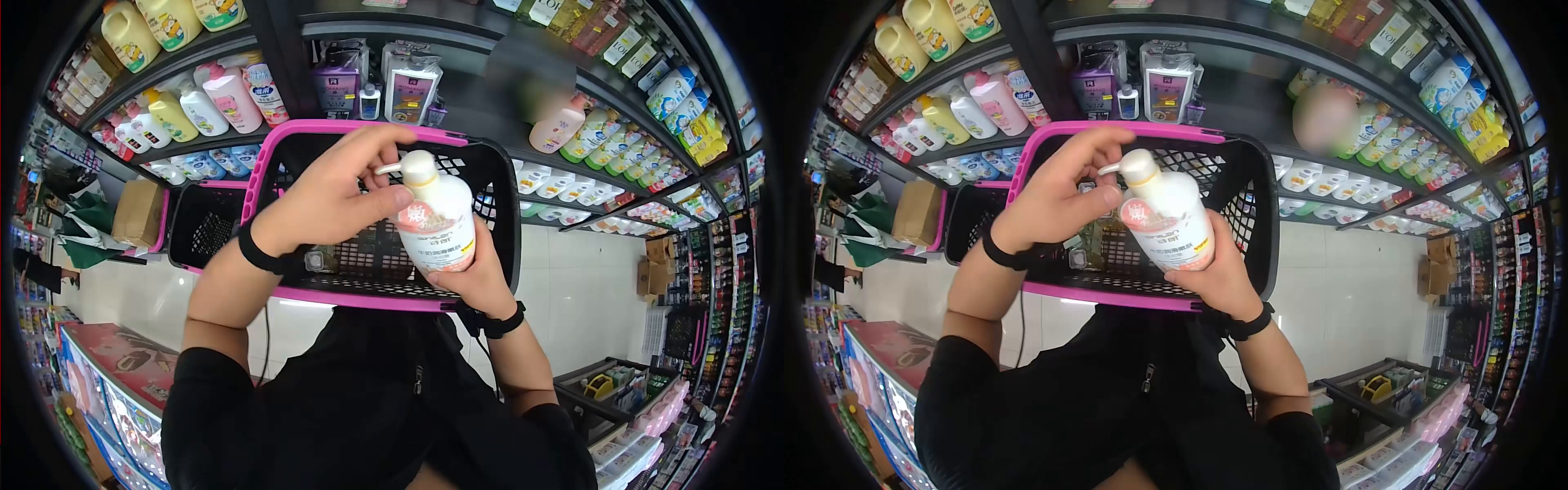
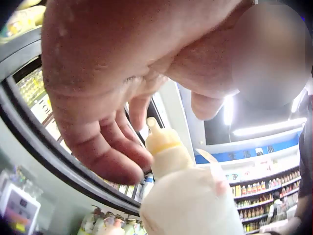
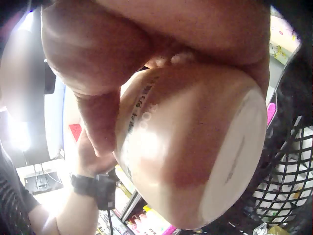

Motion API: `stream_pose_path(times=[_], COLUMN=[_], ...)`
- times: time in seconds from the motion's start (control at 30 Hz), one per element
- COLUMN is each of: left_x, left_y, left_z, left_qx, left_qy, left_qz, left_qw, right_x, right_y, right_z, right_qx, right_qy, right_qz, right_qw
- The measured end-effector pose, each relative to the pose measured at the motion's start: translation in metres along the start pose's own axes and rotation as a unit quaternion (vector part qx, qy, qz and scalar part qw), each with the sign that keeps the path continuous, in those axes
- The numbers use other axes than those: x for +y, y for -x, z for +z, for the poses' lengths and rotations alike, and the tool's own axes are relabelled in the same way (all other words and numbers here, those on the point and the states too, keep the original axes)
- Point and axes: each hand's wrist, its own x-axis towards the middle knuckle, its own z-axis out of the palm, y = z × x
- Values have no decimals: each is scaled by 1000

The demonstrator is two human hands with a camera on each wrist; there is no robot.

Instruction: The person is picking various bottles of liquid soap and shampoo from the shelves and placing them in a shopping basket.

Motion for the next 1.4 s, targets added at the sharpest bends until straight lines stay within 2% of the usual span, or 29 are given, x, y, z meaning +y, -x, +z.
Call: stream_pose_path(times=[0.07, 0.1, 0.2, 0.33, 0.43, 0.53, 0.67, 0.7, 0.8, 0.83, 0.9, 1.03, 1.1, 1.27, 1.3, 1.4], left_x=[10, 8, 12, 4, -21, -56, -121, -148, -199, -213, -240, -296, -319, -353, -345, -332], left_y=[-4, -4, -2, -2, -6, -11, -4, 1, 10, 14, 23, 38, 48, 60, 58, 49], left_z=[-10, -11, -23, -28, -17, 9, 43, 45, 49, 50, 53, 63, 63, 58, 54, 52], left_qx=[-80, -66, -116, -128, -133, -177, -274, -270, -321, -339, -375, -421, -408, -412, -399, -403], left_qy=[-40, -129, -195, -251, -265, -337, -418, -408, -428, -433, -444, -469, -478, -521, -508, -518], left_qz=[-14, 46, 37, 83, 72, 77, 50, 82, -22, -37, -66, -72, -62, -117, -140, -189], left_qw=[996, 988, 973, 956, 952, 922, 865, 868, 845, 834, 811, 773, 775, 739, 751, 730], right_x=[-5, -6, -7, -7, -7, 41, 52, 54, 65, 69, 72, 74, 73, 77, 77, 75], right_y=[1, 1, 2, 3, -3, 9, 36, 41, 51, 52, 52, 49, 49, 50, 50, 49], right_z=[10, 15, 25, 30, 30, 26, 21, 21, 17, 17, 18, 25, 26, 28, 28, 30], right_qx=[8, 10, 14, 16, -10, 59, 26, 34, 61, 78, 99, 123, 132, 138, 135, 135], right_qy=[49, 79, 116, 156, 217, 298, 216, 228, 244, 271, 274, 299, 307, 354, 368, 379], right_qz=[3, 1, -9, 5, 24, -29, 11, 8, 15, -9, -2, -10, -6, -6, -10, -11], right_qw=[999, 997, 993, 988, 976, 952, 976, 973, 968, 959, 957, 946, 943, 925, 920, 915])
